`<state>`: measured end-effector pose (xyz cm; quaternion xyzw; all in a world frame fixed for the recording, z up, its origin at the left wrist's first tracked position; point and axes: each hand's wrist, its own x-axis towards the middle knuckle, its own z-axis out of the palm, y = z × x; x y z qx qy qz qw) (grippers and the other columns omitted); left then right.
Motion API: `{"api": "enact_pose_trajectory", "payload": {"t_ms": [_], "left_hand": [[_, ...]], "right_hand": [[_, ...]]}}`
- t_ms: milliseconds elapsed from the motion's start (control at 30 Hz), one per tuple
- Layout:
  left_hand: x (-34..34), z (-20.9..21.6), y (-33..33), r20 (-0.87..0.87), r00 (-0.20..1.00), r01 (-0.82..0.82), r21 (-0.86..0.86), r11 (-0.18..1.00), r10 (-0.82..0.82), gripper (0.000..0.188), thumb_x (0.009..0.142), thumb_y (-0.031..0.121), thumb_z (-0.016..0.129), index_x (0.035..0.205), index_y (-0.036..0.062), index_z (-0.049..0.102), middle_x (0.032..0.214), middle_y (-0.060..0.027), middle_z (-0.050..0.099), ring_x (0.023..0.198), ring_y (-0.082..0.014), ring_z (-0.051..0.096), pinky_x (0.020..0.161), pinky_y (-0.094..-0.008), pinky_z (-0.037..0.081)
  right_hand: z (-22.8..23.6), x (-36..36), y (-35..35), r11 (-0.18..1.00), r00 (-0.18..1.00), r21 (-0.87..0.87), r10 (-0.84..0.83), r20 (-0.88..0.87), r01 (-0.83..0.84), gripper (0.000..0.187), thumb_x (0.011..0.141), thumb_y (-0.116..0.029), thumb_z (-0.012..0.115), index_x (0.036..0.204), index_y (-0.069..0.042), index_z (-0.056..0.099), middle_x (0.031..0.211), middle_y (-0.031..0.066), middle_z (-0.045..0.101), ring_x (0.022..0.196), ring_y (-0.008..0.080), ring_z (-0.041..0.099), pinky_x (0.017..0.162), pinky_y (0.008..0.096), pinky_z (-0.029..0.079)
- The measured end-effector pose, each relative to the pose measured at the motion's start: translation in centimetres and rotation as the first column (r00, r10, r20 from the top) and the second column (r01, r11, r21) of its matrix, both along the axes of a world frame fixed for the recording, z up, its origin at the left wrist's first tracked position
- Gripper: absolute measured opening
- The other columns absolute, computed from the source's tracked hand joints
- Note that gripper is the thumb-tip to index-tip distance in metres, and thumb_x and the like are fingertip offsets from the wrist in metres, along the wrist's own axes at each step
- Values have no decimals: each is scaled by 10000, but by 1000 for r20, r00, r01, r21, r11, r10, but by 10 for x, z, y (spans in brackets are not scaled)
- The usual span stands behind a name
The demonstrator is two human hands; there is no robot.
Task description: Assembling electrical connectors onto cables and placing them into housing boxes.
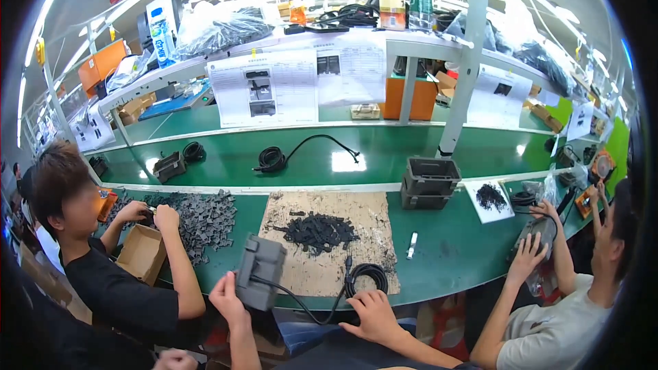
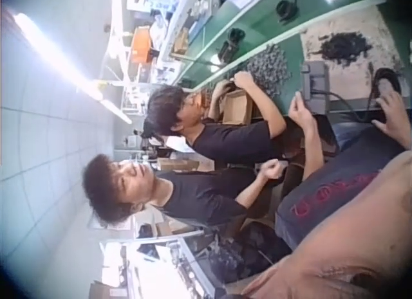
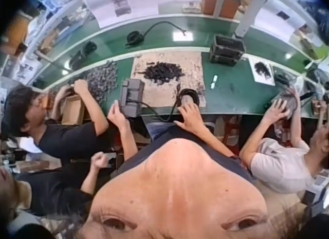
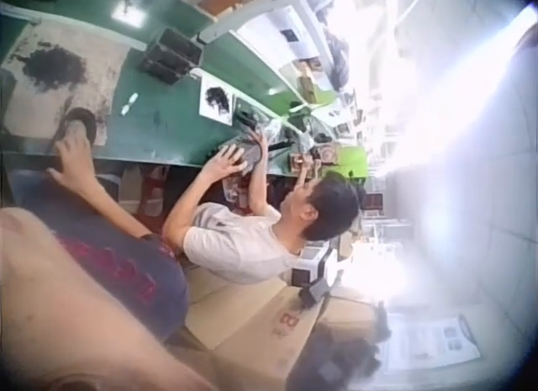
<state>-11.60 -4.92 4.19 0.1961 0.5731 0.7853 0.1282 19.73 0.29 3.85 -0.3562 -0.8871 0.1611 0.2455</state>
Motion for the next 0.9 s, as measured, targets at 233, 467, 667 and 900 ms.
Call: {"api": "enact_pose_trajectory", "payload": {"t_ms": [233,467,667,900], "left_hand": [[-22,39,-10,88,996,-53,213,976,34,169,964,106,616,944,-30,714,872,-47,695,766,-111,625,707,-245,497],[-42,80,-25,114,990,51,260,964,-84,229,980,150,568,1042,-46,669,962,-91,687,827,-189,665,760,-320,543],[57,64,76,97,898,419,117,901,-430,231,957,127,613,1080,-57,677,1013,-104,703,910,-160,662,836,-303,529],[297,26,199,291,478,866,3,500,-829,193,921,193,675,955,9,721,909,-54,703,773,-143,622,743,-314,505]], "right_hand": [[-27,-1,-4,998,993,18,-66,99,64,621,746,-208,774,1267,-23,489,1057,164,584,1047,330,550,918,422,418],[59,74,-20,956,947,-220,125,-296,-194,557,764,-108,766,1292,-81,588,1083,162,679,981,350,638,879,426,485],[55,189,42,888,876,118,-402,-268,444,516,715,36,666,1226,-30,630,1135,168,668,1010,355,605,934,431,436],[-25,289,121,543,603,316,-787,-133,778,490,740,48,540,1204,-54,661,1073,135,677,1023,301,594,994,437,402]]}}
